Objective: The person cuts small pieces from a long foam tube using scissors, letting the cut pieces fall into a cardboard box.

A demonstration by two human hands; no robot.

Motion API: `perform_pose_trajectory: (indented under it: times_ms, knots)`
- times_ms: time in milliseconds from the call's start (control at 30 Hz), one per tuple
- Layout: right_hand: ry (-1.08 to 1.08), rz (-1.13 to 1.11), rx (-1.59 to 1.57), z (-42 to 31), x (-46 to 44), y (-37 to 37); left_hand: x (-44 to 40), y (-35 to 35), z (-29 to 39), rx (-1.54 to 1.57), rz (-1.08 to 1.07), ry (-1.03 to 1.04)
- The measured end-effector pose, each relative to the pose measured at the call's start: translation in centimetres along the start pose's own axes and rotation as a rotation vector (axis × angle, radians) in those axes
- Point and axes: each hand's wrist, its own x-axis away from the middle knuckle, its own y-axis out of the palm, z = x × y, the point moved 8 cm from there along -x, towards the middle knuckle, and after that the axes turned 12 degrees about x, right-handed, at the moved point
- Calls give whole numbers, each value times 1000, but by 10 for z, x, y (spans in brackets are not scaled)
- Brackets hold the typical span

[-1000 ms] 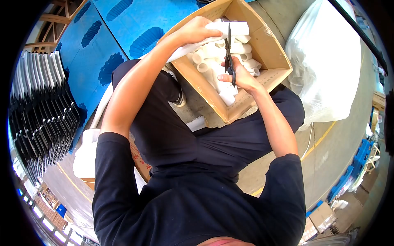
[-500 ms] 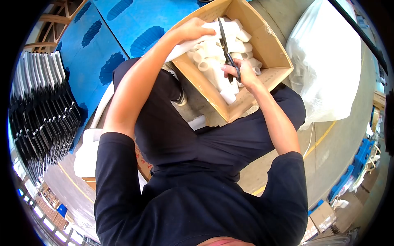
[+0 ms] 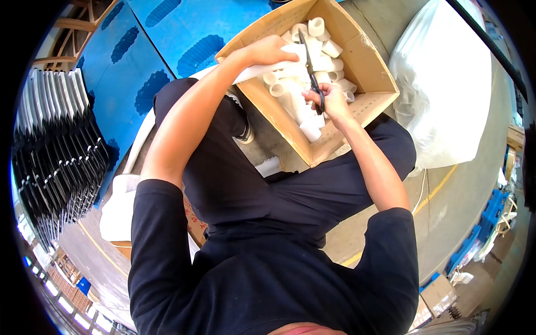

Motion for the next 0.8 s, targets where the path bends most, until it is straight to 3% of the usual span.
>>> perform_pose_trajectory:
  times_ms: [133, 300, 367, 500, 567, 667, 800]
  knots:
    - [-138, 138, -231, -16, -5, -19, 12, 33, 15, -84, -84, 93]
    - [-275, 206, -395, -31, -5, -30, 23, 40, 23, 47, -74, 12]
    - [-273, 211, -402, -35, -4, -31, 27, 39, 36, -100, -25, 142]
    - [-254, 254, -439, -32, -6, -35, 35, 42, 45, -264, -58, 116]
    - [-272, 283, -456, -33, -8, -42, 42, 30, 57, -453, 199, 258]
    - [-285, 341, -501, -37, -5, -55, 50, 28, 49, -603, 230, 219]
    - [-312, 368, -510, -41, -6, -61, 45, 24, 43, -584, 269, 270]
